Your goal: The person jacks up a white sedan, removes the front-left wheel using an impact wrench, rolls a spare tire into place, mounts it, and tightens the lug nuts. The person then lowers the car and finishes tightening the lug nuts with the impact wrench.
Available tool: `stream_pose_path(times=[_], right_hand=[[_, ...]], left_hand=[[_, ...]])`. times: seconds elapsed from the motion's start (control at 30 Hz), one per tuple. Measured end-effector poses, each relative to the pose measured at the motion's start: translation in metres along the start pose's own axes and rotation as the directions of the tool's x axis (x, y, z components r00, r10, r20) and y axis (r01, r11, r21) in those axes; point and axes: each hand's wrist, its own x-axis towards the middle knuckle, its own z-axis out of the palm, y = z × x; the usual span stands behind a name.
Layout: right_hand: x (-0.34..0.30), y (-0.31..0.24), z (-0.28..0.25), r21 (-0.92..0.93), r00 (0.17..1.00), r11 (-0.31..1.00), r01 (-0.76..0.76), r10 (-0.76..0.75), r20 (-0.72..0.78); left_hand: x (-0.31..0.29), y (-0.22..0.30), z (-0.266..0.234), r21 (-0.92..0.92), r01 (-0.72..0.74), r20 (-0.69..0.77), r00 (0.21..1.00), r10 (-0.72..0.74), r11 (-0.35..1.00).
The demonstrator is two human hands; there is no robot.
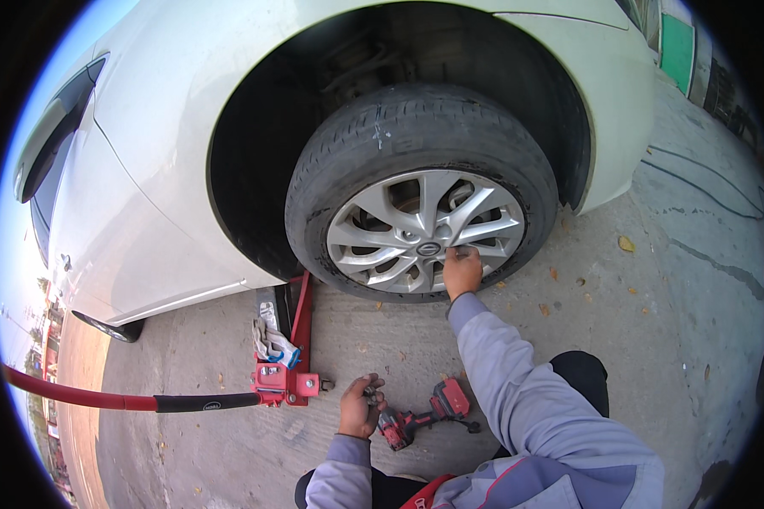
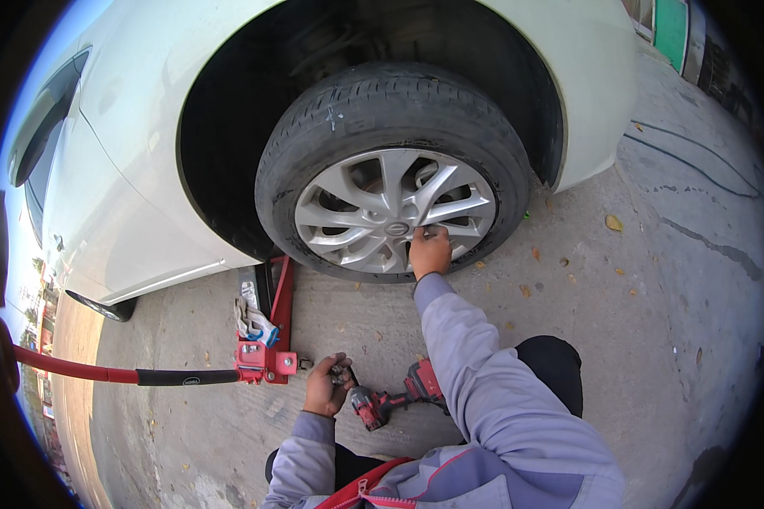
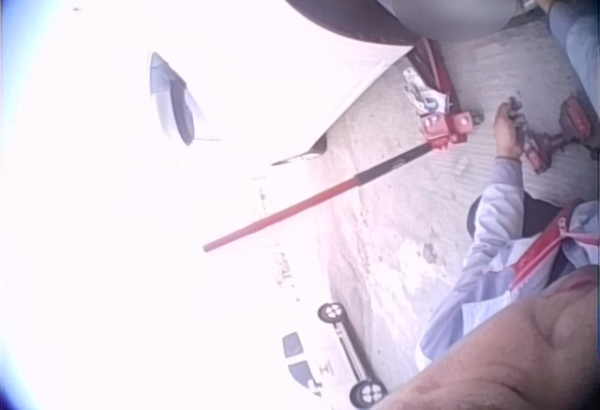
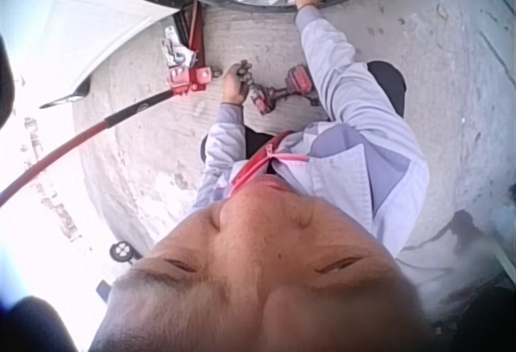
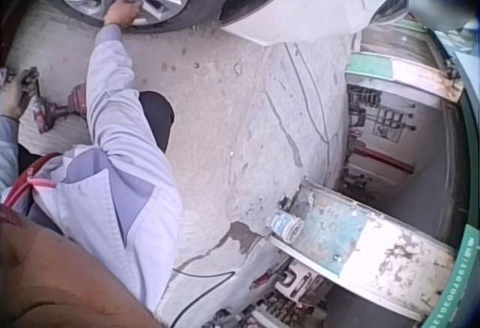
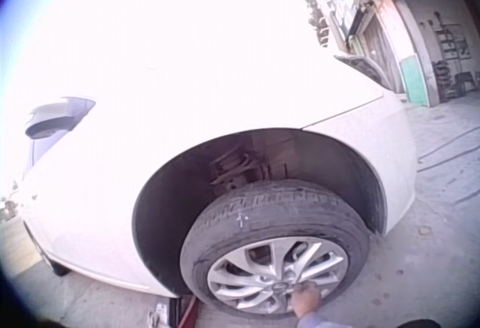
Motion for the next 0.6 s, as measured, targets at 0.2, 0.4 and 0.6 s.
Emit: stream_pose_path(times=[0.2,0.4,0.6], right_hand=[[-0.001,-0.003,-0.002,-0.015,1.0,1.0,0.011,-0.011,0.017],[-0.003,-0.004,-0.002,0.03,0.999,0.999,0.036,-0.035,-0.029],[-0.014,-0.005,-0.003,-0.005,0.998,0.999,0.051,-0.051,0.039]], left_hand=[[0.001,-0.001,0.0,-0.006,0.003,0.0,1.0,-0.003,1.0],[0.003,-0.003,-0.003,-0.009,0.009,-0.006,1.0,-0.009,1.0],[0.006,-0.005,-0.003,-0.013,0.023,0.042,0.999,-0.022,1.0]])
